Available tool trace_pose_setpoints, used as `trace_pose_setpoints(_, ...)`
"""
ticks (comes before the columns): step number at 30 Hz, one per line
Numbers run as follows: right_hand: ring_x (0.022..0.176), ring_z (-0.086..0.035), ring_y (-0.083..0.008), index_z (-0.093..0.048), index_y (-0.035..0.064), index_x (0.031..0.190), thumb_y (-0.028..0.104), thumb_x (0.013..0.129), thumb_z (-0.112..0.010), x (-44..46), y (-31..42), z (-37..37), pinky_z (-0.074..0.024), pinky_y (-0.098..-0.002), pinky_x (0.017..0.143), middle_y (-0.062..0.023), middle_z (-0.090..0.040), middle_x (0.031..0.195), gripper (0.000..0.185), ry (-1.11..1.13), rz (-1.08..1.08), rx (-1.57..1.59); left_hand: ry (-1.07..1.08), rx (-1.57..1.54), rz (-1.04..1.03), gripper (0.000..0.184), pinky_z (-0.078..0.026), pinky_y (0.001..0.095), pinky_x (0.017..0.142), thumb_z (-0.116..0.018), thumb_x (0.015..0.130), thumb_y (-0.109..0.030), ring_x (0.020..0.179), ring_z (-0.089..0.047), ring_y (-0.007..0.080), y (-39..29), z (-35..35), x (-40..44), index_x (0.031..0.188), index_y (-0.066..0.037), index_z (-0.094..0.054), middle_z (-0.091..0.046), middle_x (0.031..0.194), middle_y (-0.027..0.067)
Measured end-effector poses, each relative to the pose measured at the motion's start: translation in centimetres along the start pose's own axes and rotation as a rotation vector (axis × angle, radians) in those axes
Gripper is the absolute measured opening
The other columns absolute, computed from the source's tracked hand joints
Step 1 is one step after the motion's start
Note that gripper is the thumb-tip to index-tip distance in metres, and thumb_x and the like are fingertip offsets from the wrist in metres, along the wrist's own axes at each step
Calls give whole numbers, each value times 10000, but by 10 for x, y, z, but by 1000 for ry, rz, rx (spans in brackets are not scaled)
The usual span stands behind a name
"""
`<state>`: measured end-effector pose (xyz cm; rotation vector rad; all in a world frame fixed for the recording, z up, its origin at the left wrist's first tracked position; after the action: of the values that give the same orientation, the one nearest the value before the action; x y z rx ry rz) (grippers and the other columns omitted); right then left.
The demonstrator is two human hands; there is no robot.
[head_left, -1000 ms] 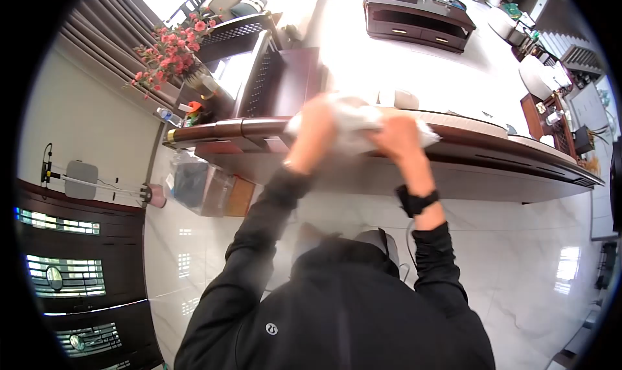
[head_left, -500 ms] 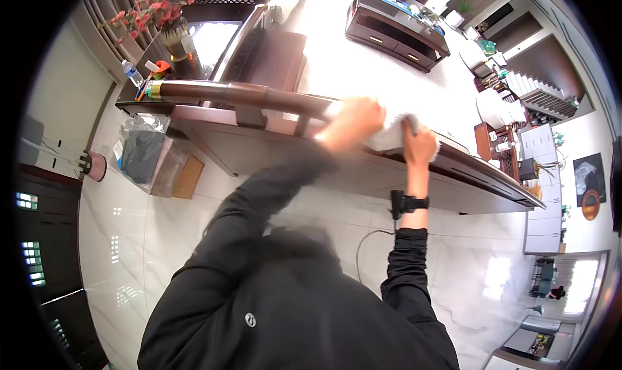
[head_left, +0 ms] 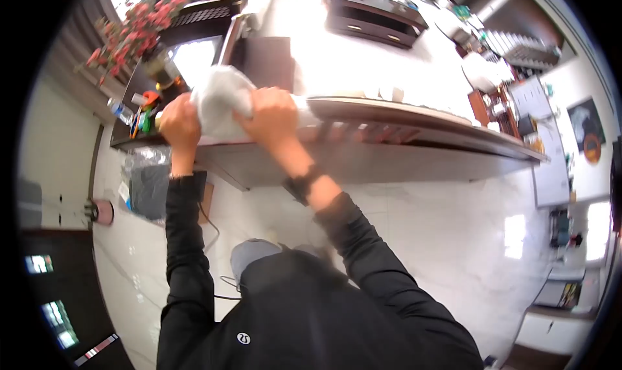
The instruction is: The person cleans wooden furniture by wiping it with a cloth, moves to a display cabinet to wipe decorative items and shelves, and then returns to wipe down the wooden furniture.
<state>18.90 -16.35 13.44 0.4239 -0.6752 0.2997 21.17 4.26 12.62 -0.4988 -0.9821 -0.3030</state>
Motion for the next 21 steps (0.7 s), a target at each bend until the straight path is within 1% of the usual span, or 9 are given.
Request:
trace_pose_setpoints(2, 976, -643, -268, -667, 59, 1057, 315, 704, -732, -9, -7, 7, -492, -397, 853, -118, -679, 1065, 441, -61, 134, 49, -206, -22, -67, 384, -482, 460, 816, -427, 1003, -303, 861, -641, 377, -11, -4, -8, 937, -17, -675, -673, 866, 155)
trace_pose_setpoints(4, 1032, -620, -253, -629, 65, 1205, 239, 669, -733, -24, -24, 6, -468, -386, 934, -111, -645, 1171, 574, -157, 302, 50, -270, 9, -77, 390, -435, 481, 941, -414, 1014, -303, 994, -615, 383, -28, -15, -21, 1017, 10, -648, -665, 998, 173)
trace_pose_setpoints(5, 1099, -604, -242, -573, 75, 1319, 186, 707, -683, -36, -32, 9, -442, -373, 996, -121, -620, 1227, 631, -172, 370, -6, -259, 9, -64, 367, -398, 499, 992, -415, 1015, -292, 1064, -582, 382, -39, -19, -30, 1074, 7, -621, -638, 1072, 181)
trace_pose_setpoints(6, 1214, -561, -205, -565, 102, 1327, 139, 788, -612, -44, -41, 18, -433, -368, 1019, -93, -588, 1321, 543, -175, 473, -91, -250, 15, -53, 356, -360, 517, 1044, -417, 1015, -280, 1134, -550, 381, -48, -24, -40, 1132, 5, -595, -611, 1145, 188)
trace_pose_setpoints(9, 1321, -479, -101, -529, 163, 1375, 131, 865, -560, -75, -93, 29, -436, -302, 1022, 30, -483, 1476, 511, -114, 619, -224, -105, -52, 55, 421, -266, 540, 1130, -460, 996, -264, 1315, -396, 390, -93, -48, -72, 1325, 0, -458, -447, 1349, 220)
trace_pose_setpoints(14, 1323, -463, -107, -535, 166, 1381, 170, 869, -555, -142, -206, 47, -395, -295, 1066, 39, -525, 1415, 513, 178, 524, -185, 171, -125, 82, 689, -189, 545, 1161, -545, 867, -58, 1401, -227, 500, -179, -120, -135, 1489, 31, -262, -185, 1496, 346)
trace_pose_setpoints(16, 1335, -449, -126, -538, 158, 1382, 176, 866, -555, -169, -234, 46, -381, -320, 1089, 33, -521, 1412, 516, 232, 423, -197, 315, -162, 26, 837, -165, 585, 1154, -620, 924, -333, 1435, -109, 526, -214, -147, -153, 1510, 67, -176, -129, 1513, 380)
trace_pose_setpoints(18, 1328, -458, -155, -539, 149, 1380, 174, 858, -564, -189, -249, 46, -390, -351, 1082, 26, -534, 1388, 523, 214, 344, -196, 469, -107, 172, 805, -199, 552, 1154, -630, 863, -212, 1391, -202, 533, -240, -168, -161, 1484, 85, -212, -202, 1465, 393)
trace_pose_setpoints(21, 1358, -433, -239, -527, 94, 1374, 127, 867, -536, -210, -245, 59, -390, -397, 1085, -48, -516, 1403, 508, 336, 98, -142, 452, -150, 168, 902, -205, 588, 1138, -687, 847, -256, 1380, -197, 567, -249, -196, -192, 1492, 94, -162, -161, 1465, 422)
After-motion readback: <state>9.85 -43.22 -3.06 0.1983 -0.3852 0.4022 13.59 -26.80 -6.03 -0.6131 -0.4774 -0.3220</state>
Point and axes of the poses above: each hand's wrist, its own x-axis towards the middle knuckle, its own z-axis out of the back of the hand, y = z × x, the point moved 4 cm from there along x, towards the middle knuckle
